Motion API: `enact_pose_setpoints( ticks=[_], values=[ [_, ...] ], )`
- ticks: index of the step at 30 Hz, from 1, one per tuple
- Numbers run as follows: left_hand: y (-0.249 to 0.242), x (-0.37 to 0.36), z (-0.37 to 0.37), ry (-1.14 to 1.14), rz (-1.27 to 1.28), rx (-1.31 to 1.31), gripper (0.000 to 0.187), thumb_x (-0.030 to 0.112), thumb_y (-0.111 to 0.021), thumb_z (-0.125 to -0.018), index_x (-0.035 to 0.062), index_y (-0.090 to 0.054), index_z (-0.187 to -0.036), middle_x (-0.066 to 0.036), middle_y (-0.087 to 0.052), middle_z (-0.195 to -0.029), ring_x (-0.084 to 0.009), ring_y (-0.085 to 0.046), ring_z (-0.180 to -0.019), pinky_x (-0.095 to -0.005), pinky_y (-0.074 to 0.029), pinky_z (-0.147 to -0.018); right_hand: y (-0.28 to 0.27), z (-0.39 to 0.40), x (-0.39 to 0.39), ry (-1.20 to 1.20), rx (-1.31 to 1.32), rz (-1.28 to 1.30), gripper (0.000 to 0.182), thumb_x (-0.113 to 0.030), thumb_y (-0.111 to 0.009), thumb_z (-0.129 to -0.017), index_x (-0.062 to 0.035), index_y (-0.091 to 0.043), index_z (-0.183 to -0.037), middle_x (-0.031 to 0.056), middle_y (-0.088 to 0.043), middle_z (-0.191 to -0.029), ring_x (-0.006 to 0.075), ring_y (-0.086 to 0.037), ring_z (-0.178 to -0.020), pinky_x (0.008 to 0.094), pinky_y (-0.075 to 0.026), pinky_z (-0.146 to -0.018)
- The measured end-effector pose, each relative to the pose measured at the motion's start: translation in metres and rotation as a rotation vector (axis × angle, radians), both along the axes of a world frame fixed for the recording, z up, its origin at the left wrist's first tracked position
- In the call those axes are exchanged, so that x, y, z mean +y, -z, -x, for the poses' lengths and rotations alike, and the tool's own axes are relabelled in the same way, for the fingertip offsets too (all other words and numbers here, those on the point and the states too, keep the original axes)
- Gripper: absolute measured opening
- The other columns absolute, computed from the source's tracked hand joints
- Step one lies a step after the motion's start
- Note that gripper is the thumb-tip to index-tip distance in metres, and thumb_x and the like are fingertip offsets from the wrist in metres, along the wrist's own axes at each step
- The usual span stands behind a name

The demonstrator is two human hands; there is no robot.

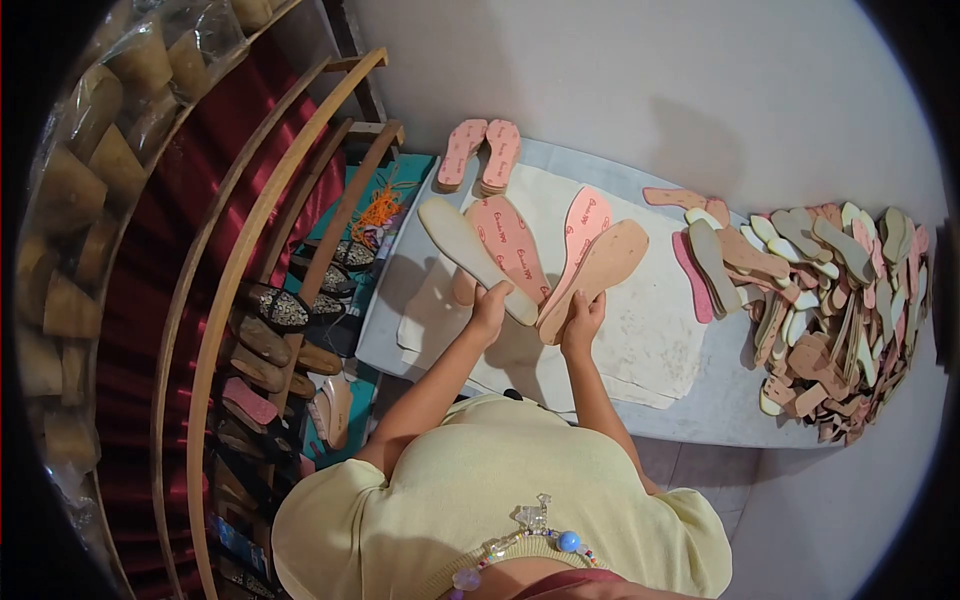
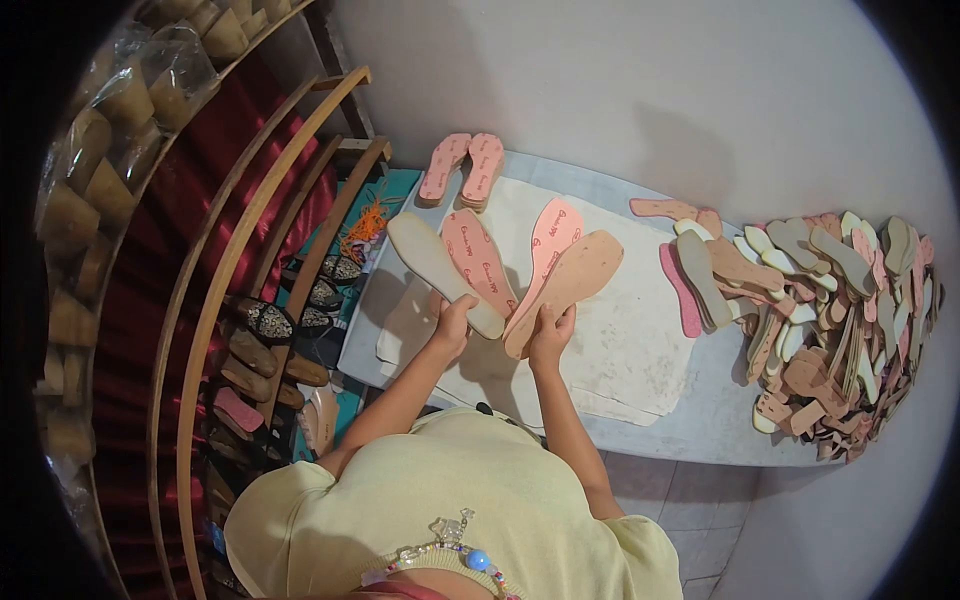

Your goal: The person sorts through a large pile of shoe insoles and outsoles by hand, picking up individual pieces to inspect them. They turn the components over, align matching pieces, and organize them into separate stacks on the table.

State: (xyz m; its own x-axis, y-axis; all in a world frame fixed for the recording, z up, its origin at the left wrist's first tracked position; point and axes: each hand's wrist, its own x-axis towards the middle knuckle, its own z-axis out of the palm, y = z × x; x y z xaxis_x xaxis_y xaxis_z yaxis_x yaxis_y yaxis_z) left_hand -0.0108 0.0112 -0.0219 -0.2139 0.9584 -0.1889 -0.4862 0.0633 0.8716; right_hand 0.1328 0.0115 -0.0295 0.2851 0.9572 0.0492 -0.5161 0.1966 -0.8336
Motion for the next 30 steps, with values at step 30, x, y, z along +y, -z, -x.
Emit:
enact_pose_setpoints(
  ticks=[30],
  values=[
    [0.024, -0.036, 0.24, 0.049, 0.182, 0.026, 0.028, 0.02, -0.049, -0.07, 0.001, -0.057, -0.089, -0.008, -0.059, -0.083, -0.0197, -0.058, -0.077, -0.0299, -0.044, -0.071, -0.028, 0.176, 0.044, -0.389, -0.954, 0.121, 0.046, -0.02, -0.056, -0.075, 0.009, -0.041, -0.107, 0.0244, -0.053, -0.1, 0.0294, -0.053, -0.095, 0.0357, -0.041, -0.083]
  ],
)
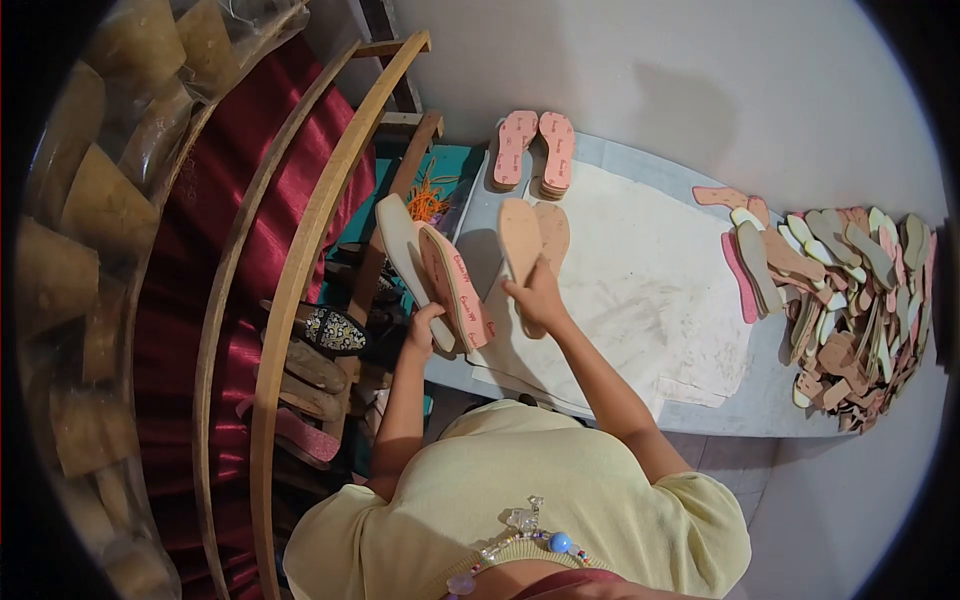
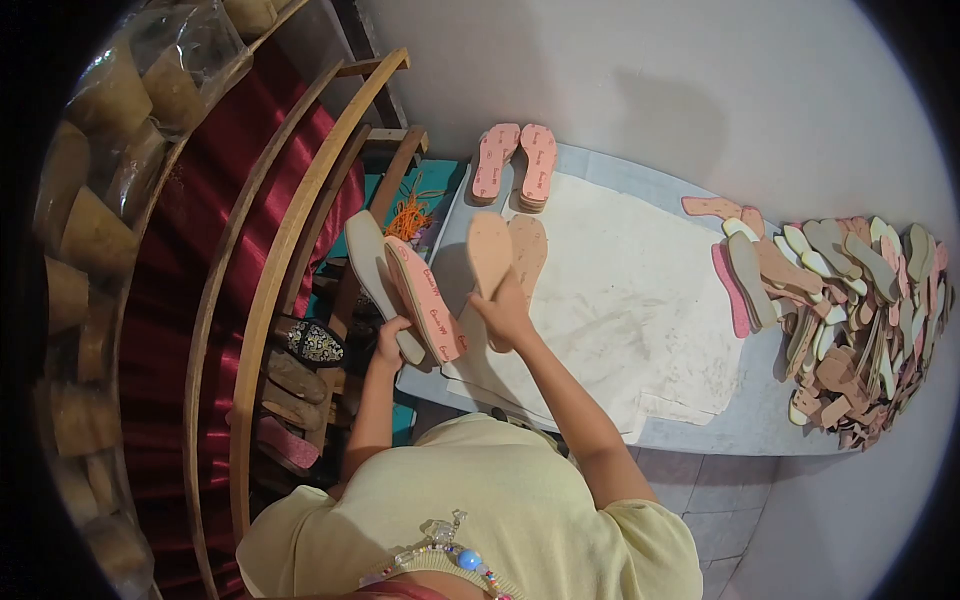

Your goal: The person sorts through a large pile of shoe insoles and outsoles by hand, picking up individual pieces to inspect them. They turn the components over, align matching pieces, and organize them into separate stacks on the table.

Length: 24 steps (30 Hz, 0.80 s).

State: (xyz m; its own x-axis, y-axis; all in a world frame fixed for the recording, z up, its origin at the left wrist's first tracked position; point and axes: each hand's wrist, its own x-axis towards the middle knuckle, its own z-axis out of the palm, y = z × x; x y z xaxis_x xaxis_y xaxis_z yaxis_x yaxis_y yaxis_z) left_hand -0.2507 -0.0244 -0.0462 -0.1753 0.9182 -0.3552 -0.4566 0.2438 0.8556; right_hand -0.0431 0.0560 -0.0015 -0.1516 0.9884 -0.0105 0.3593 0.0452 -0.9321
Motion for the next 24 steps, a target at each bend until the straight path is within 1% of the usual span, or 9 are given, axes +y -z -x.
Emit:
enact_pose_setpoints(
  ticks=[2, 3, 5, 6, 9, 13, 15, 21, 24],
  values=[
    [0.006, -0.003, 0.01, -0.009, 0.028, -0.006, 0.029, 0.021, -0.05, -0.07, 0.0009, -0.057, -0.09, -0.008, -0.058, -0.084, -0.0196, -0.058, -0.078, -0.0298, -0.044, -0.071, 0.016, 0.024, 0.014, -0.109, -0.131, -0.096, 0.06, -0.025, -0.065, -0.066, 0.0124, -0.039, -0.106, 0.0295, -0.05, -0.1, 0.0365, -0.051, -0.095, 0.0386, -0.041, -0.084],
    [0.008, -0.005, 0.014, -0.022, 0.052, -0.013, 0.03, 0.021, -0.05, -0.07, 0.0009, -0.056, -0.091, -0.008, -0.058, -0.084, -0.0194, -0.057, -0.078, -0.0298, -0.044, -0.071, 0.02, 0.036, 0.018, -0.107, -0.129, -0.092, 0.06, -0.025, -0.065, -0.066, 0.0124, -0.039, -0.106, 0.0295, -0.05, -0.1, 0.0365, -0.051, -0.095, 0.0386, -0.041, -0.084],
    [0.004, -0.01, 0.016, -0.022, 0.07, 0.004, 0.03, 0.021, -0.05, -0.07, 0.0007, -0.056, -0.091, -0.008, -0.058, -0.084, -0.0193, -0.057, -0.078, -0.0296, -0.044, -0.071, 0.03, 0.063, 0.026, 0.063, -0.245, 0.001, 0.066, -0.023, -0.067, -0.064, 0.015, -0.034, -0.107, 0.0342, -0.044, -0.103, 0.0427, -0.048, -0.095, 0.0408, -0.041, -0.084],
    [0.0, -0.013, 0.017, -0.023, 0.084, 0.019, 0.029, 0.021, -0.051, -0.07, 0.0005, -0.056, -0.091, -0.008, -0.058, -0.084, -0.0193, -0.057, -0.078, -0.0295, -0.044, -0.071, 0.035, 0.076, 0.032, 0.112, -0.26, 0.014, 0.087, -0.022, -0.069, -0.063, 0.0159, -0.015, -0.12, 0.033, -0.037, -0.106, 0.0455, -0.046, -0.093, 0.0429, -0.042, -0.081],
    [-0.005, -0.018, 0.015, -0.085, 0.123, -0.001, 0.019, 0.017, -0.052, -0.069, 0.0017, -0.058, -0.079, -0.006, -0.057, -0.077, -0.0178, -0.055, -0.073, -0.0289, -0.042, -0.069, 0.045, 0.095, 0.04, 0.243, -0.401, 0.12, 0.09, -0.022, -0.07, -0.064, 0.0136, -0.013, -0.124, 0.0285, -0.04, -0.105, 0.0412, -0.046, -0.097, 0.0426, -0.043, -0.08],
    [0.006, -0.024, 0.023, -0.065, 0.109, 0.017, 0.019, 0.016, -0.053, -0.068, 0.0024, -0.058, -0.08, -0.005, -0.057, -0.079, -0.0176, -0.055, -0.076, -0.0294, -0.041, -0.07, 0.053, 0.104, 0.044, 0.279, -0.535, 0.203, 0.086, -0.025, -0.071, -0.064, 0.0108, -0.02, -0.123, 0.0231, -0.042, -0.105, 0.0364, -0.046, -0.101, 0.0424, -0.044, -0.08],
    [0.01, -0.028, 0.029, -0.057, 0.125, 0.023, 0.019, 0.015, -0.053, -0.068, 0.0025, -0.058, -0.081, -0.006, -0.057, -0.08, -0.0176, -0.054, -0.077, -0.0293, -0.041, -0.071, 0.068, 0.104, 0.044, 0.226, -0.756, 0.07, 0.068, -0.025, -0.067, -0.066, 0.0053, -0.03, -0.114, 0.0199, -0.046, -0.101, 0.0362, -0.051, -0.097, 0.042, -0.046, -0.077],
    [0.018, -0.032, 0.034, -0.057, 0.164, 0.009, 0.023, 0.015, -0.054, -0.068, 0.0021, -0.057, -0.087, -0.006, -0.057, -0.085, -0.0178, -0.054, -0.081, -0.0294, -0.041, -0.074, 0.087, 0.113, 0.056, 0.252, -0.696, 0.15, 0.064, -0.023, -0.064, -0.068, 0.0039, -0.031, -0.115, 0.0196, -0.047, -0.099, 0.0363, -0.057, -0.085, 0.0395, -0.05, -0.069],
    [0.018, -0.03, 0.032, -0.064, 0.155, 0.019, 0.027, 0.018, -0.054, -0.068, 0.0005, -0.057, -0.089, -0.007, -0.058, -0.083, -0.0189, -0.056, -0.078, -0.0298, -0.042, -0.072, 0.079, 0.115, 0.056, 0.205, -0.686, 0.157, 0.066, -0.023, -0.064, -0.068, 0.0036, -0.029, -0.118, 0.0207, -0.045, -0.1, 0.0368, -0.057, -0.086, 0.0397, -0.051, -0.07]
  ],
)
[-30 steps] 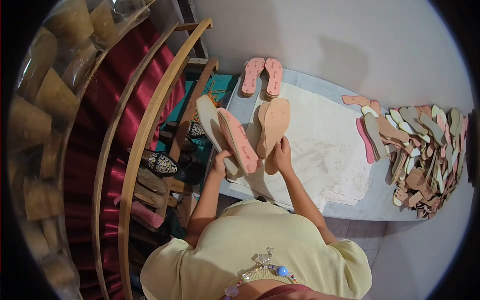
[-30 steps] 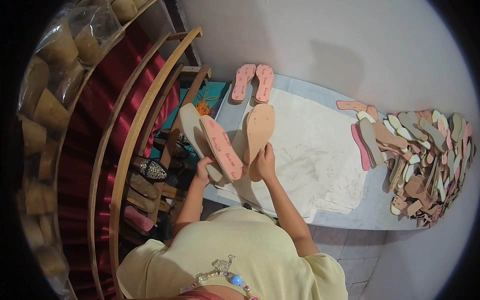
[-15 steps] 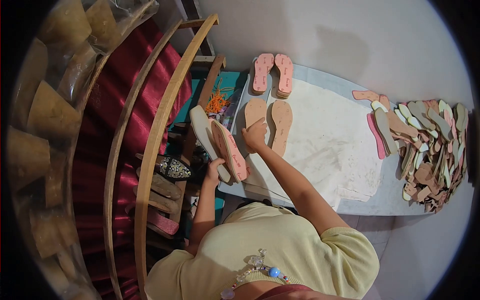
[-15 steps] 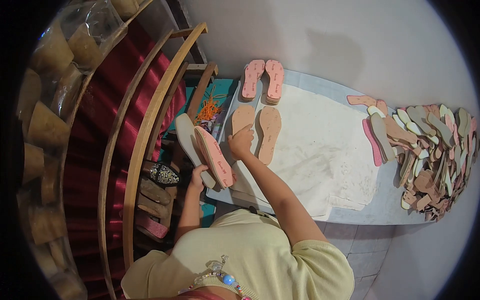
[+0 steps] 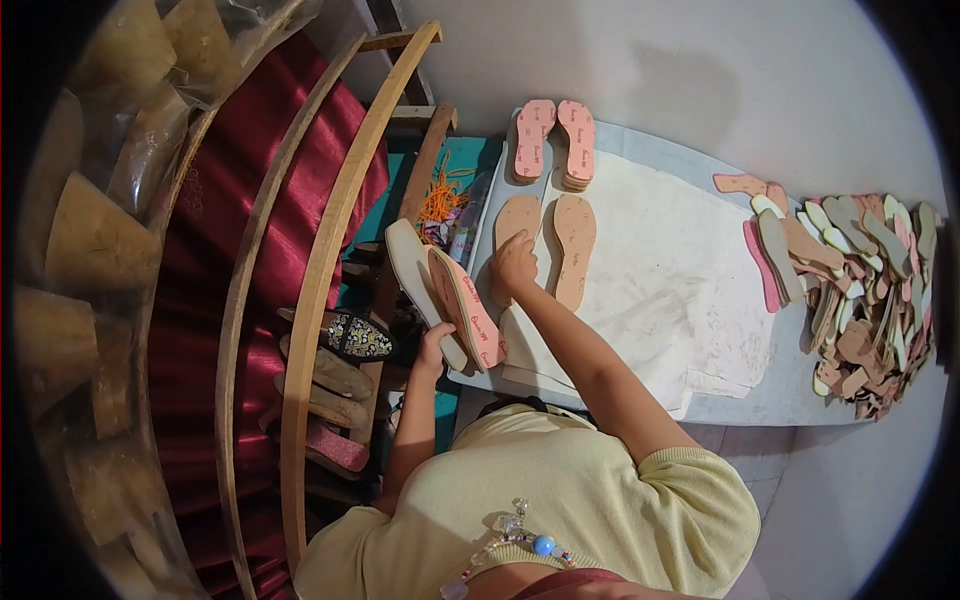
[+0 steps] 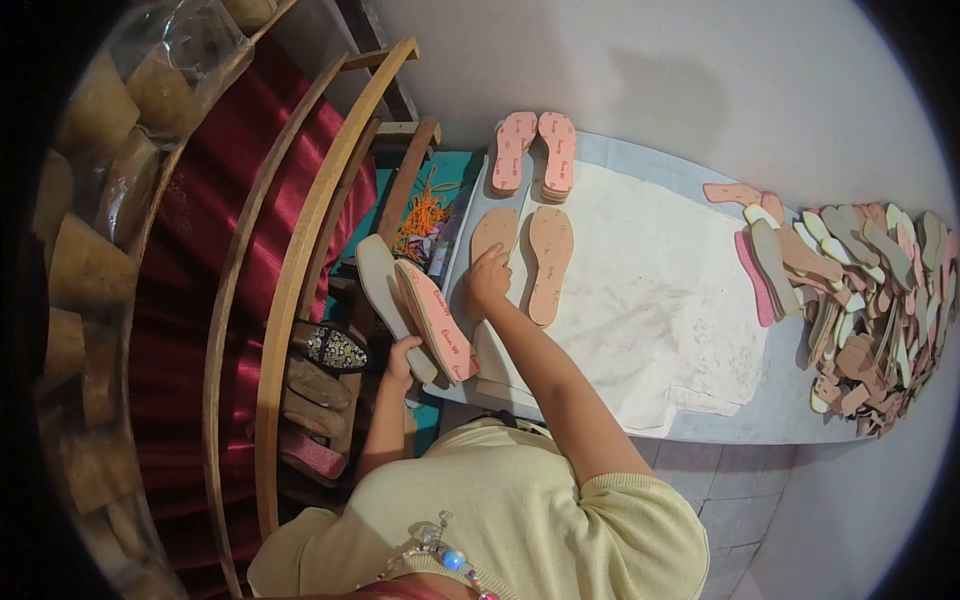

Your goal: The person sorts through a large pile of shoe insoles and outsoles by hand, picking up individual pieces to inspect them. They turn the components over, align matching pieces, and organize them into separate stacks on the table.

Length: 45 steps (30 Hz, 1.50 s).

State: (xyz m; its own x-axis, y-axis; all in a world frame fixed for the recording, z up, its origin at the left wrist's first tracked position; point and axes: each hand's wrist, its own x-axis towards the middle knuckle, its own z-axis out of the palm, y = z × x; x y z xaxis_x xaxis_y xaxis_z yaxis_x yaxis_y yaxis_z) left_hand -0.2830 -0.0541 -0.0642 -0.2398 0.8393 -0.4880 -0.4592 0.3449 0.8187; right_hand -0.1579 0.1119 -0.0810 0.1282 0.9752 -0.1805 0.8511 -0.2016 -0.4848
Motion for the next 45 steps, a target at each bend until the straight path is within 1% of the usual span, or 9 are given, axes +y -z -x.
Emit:
enact_pose_setpoints(
  ticks=[7, 10, 12, 16, 24, 27, 31, 33, 45],
  values=[
    [-0.002, 0.003, -0.003, 0.026, -0.036, 0.012, 0.03, 0.018, -0.053, -0.069, -0.0006, -0.056, -0.092, -0.008, -0.059, -0.084, -0.0204, -0.057, -0.077, -0.0306, -0.045, -0.071, 0.018, 0.003, 0.007, -0.075, -0.021, -0.076, 0.066, -0.017, -0.061, -0.07, 0.0051, -0.028, -0.122, 0.019, -0.046, -0.095, 0.0339, -0.059, -0.078, 0.0363, -0.053, -0.06],
    [0.003, 0.002, -0.003, 0.033, -0.011, -0.013, 0.03, 0.018, -0.053, -0.069, -0.0001, -0.056, -0.092, -0.008, -0.059, -0.084, -0.0202, -0.057, -0.077, -0.0305, -0.045, -0.071, 0.015, 0.001, 0.004, -0.09, -0.031, -0.09, 0.055, -0.017, -0.059, -0.071, 0.0039, -0.033, -0.115, 0.0184, -0.046, -0.093, 0.0341, -0.06, -0.076, 0.0367, -0.053, -0.058],
    [0.003, 0.001, -0.005, 0.023, -0.032, -0.017, 0.029, 0.018, -0.053, -0.069, 0.0001, -0.056, -0.092, -0.007, -0.059, -0.084, -0.0201, -0.057, -0.077, -0.0306, -0.045, -0.071, 0.013, -0.001, 0.005, -0.138, 0.012, -0.03, 0.068, -0.028, -0.069, -0.067, 0.003, -0.031, -0.114, 0.0192, -0.044, -0.097, 0.0359, -0.059, -0.083, 0.038, -0.052, -0.063],
    [0.003, 0.001, -0.006, 0.007, -0.023, -0.018, 0.028, 0.018, -0.053, -0.07, 0.0009, -0.057, -0.091, -0.007, -0.059, -0.084, -0.0198, -0.057, -0.077, -0.0305, -0.044, -0.07, 0.018, 0.001, 0.009, -0.126, 0.021, -0.036, 0.065, -0.029, -0.071, -0.065, 0.0022, -0.033, -0.109, 0.0193, -0.044, -0.097, 0.0355, -0.059, -0.083, 0.0378, -0.053, -0.063],
    [0.001, 0.001, -0.004, 0.012, -0.002, -0.036, 0.027, 0.019, -0.053, -0.07, 0.0012, -0.057, -0.089, -0.007, -0.059, -0.082, -0.0198, -0.058, -0.077, -0.0304, -0.044, -0.071, 0.018, 0.001, 0.008, -0.13, 0.009, -0.139, 0.039, -0.017, -0.061, -0.07, 0.0019, -0.038, -0.096, 0.0171, -0.047, -0.088, 0.0338, -0.061, -0.073, 0.0366, -0.053, -0.057],
    [0.004, 0.001, -0.002, 0.015, 0.009, -0.036, 0.027, 0.02, -0.053, -0.071, 0.0009, -0.057, -0.09, -0.007, -0.059, -0.082, -0.02, -0.058, -0.077, -0.0306, -0.044, -0.071, 0.019, 0.002, 0.01, -0.111, -0.002, -0.155, 0.038, -0.017, -0.061, -0.07, 0.0014, -0.039, -0.094, 0.0168, -0.047, -0.088, 0.0335, -0.061, -0.072, 0.0357, -0.053, -0.056],
    [0.009, -0.001, -0.003, 0.003, 0.01, -0.029, 0.027, 0.02, -0.052, -0.071, 0.0008, -0.057, -0.089, -0.008, -0.059, -0.083, -0.0201, -0.057, -0.077, -0.0306, -0.044, -0.071, 0.018, 0.002, 0.011, -0.11, 0.012, -0.124, 0.04, -0.018, -0.062, -0.07, 0.0011, -0.038, -0.095, 0.0169, -0.047, -0.09, 0.0337, -0.061, -0.074, 0.0363, -0.054, -0.057],
    [0.012, -0.001, -0.003, -0.008, 0.011, -0.035, 0.027, 0.02, -0.052, -0.07, 0.0008, -0.057, -0.089, -0.008, -0.059, -0.083, -0.0201, -0.057, -0.077, -0.0306, -0.044, -0.071, 0.014, 0.001, 0.01, -0.126, 0.064, -0.015, 0.058, -0.027, -0.07, -0.067, -0.0008, -0.034, -0.105, 0.0186, -0.044, -0.097, 0.0371, -0.059, -0.084, 0.0399, -0.052, -0.065],
    [0.009, -0.002, -0.005, -0.004, 0.012, -0.046, 0.03, 0.021, -0.052, -0.07, 0.0009, -0.056, -0.092, -0.008, -0.059, -0.085, -0.0212, -0.057, -0.079, -0.0316, -0.043, -0.073, 0.003, 0.001, 0.019, -0.138, 0.001, 0.025, 0.065, -0.033, -0.071, -0.066, 0.0037, -0.035, -0.106, 0.0171, -0.045, -0.1, 0.0345, -0.059, -0.084, 0.0358, -0.053, -0.064]
  ],
)
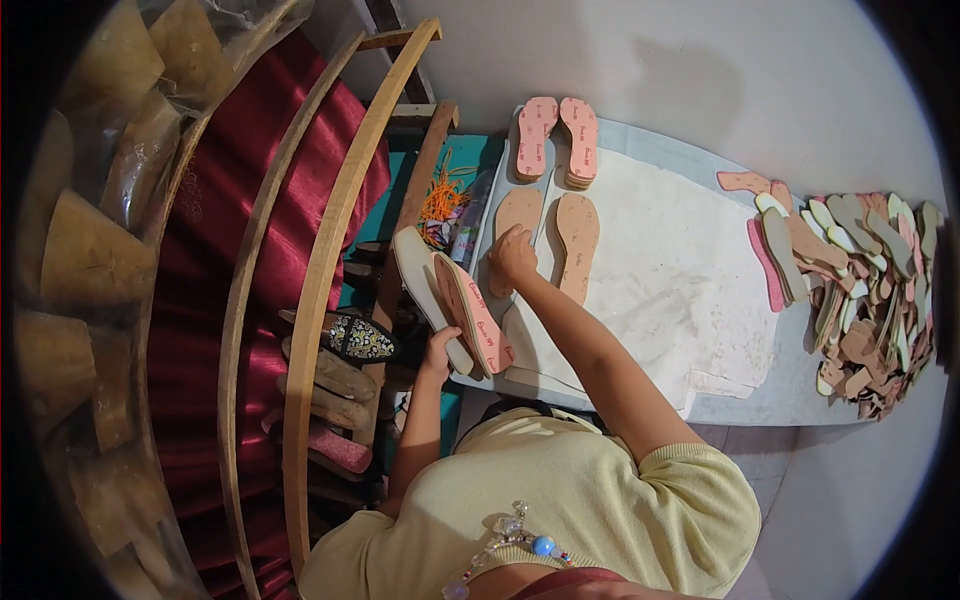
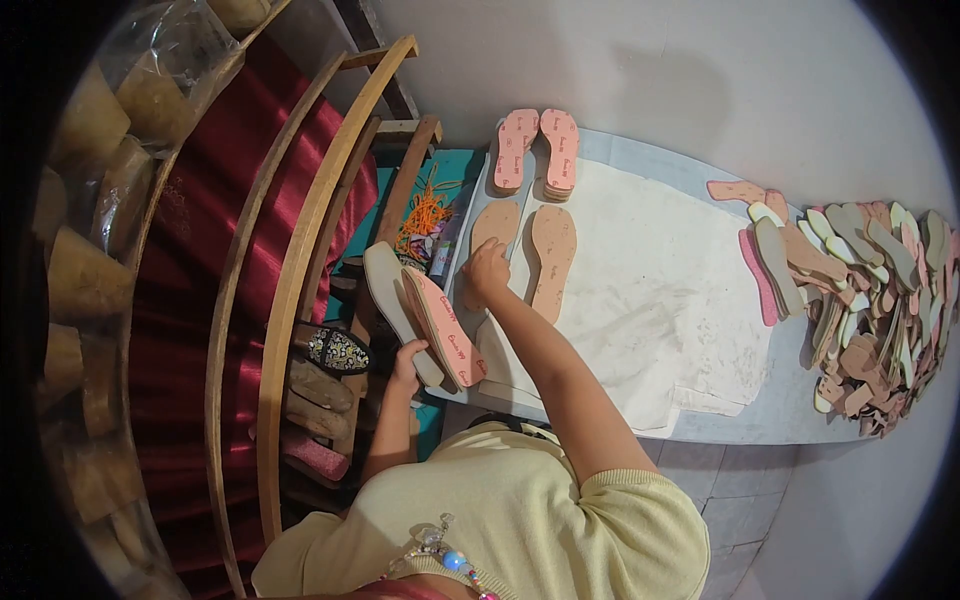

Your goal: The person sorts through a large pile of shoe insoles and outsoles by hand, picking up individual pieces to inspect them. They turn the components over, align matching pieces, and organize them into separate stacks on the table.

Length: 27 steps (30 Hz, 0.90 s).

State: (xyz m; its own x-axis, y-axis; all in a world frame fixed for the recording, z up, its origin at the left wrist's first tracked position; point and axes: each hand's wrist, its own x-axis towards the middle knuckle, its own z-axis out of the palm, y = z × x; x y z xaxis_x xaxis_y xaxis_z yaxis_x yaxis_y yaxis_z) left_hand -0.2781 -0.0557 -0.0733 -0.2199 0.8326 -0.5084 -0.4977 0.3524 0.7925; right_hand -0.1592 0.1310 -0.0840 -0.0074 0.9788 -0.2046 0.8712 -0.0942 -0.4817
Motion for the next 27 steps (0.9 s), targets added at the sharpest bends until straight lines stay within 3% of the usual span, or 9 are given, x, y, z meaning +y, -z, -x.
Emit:
enact_pose_setpoints(
  ticks=[7, 9, 13, 15, 18, 27],
  values=[
    [-0.008, 0.003, -0.002, 0.06, 0.038, -0.035, 0.032, 0.022, -0.052, -0.07, 0.001, -0.055, -0.095, -0.01, -0.058, -0.086, -0.0221, -0.057, -0.08, -0.0321, -0.043, -0.074, -0.038, -0.02, -0.018, -0.042, 0.079, -0.029, 0.057, -0.032, -0.068, -0.069, 0.0041, -0.039, -0.103, 0.0187, -0.044, -0.099, 0.0337, -0.057, -0.087, 0.0382, -0.051, -0.067],
    [-0.007, 0.007, -0.003, 0.063, 0.028, -0.032, 0.032, 0.022, -0.052, -0.07, 0.0011, -0.055, -0.095, -0.009, -0.058, -0.086, -0.0219, -0.057, -0.08, -0.0321, -0.044, -0.074, -0.055, -0.039, -0.029, -0.017, 0.073, -0.355, 0.061, -0.032, -0.069, -0.066, 0.0048, -0.039, -0.106, 0.0199, -0.044, -0.1, 0.0338, -0.051, -0.091, 0.0396, -0.048, -0.07],
    [-0.008, 0.017, -0.011, 0.098, 0.001, -0.055, 0.031, 0.023, -0.05, -0.071, 0.0014, -0.055, -0.093, -0.009, -0.058, -0.085, -0.0212, -0.057, -0.079, -0.0321, -0.044, -0.073, -0.049, -0.083, -0.044, 0.219, -0.047, -0.519, 0.073, -0.032, -0.068, -0.067, 0.0042, -0.031, -0.12, 0.0231, -0.041, -0.104, 0.0341, -0.047, -0.09, 0.0408, -0.046, -0.072],
    [-0.005, 0.024, -0.015, 0.127, -0.008, -0.06, 0.03, 0.023, -0.05, -0.071, 0.0013, -0.056, -0.092, -0.01, -0.059, -0.085, -0.021, -0.057, -0.079, -0.0319, -0.044, -0.073, -0.043, -0.092, -0.05, 0.318, -0.124, -0.198, 0.085, -0.029, -0.07, -0.064, 0.0023, -0.023, -0.127, 0.0226, -0.041, -0.105, 0.035, -0.047, -0.093, 0.042, -0.045, -0.075],
    [-0.009, 0.033, -0.021, 0.176, -0.01, -0.057, 0.029, 0.023, -0.05, -0.072, 0.0012, -0.057, -0.089, -0.01, -0.059, -0.084, -0.0206, -0.057, -0.079, -0.0315, -0.044, -0.072, -0.022, -0.091, -0.042, 0.388, -0.096, -0.084, 0.091, -0.023, -0.07, -0.063, 0.0008, -0.015, -0.13, 0.0224, -0.04, -0.105, 0.0348, -0.046, -0.095, 0.0422, -0.045, -0.075],
    [-0.012, 0.033, -0.024, 0.194, -0.016, -0.029, 0.029, 0.024, -0.05, -0.072, 0.0004, -0.059, -0.087, -0.01, -0.06, -0.083, -0.021, -0.058, -0.077, -0.0306, -0.044, -0.071, -0.012, -0.086, -0.031, 0.456, -0.066, -0.019, 0.079, -0.012, -0.058, -0.071, 0.0001, -0.009, -0.133, 0.0222, -0.04, -0.104, 0.0366, -0.045, -0.093, 0.0445, -0.045, -0.075]
  ],
)
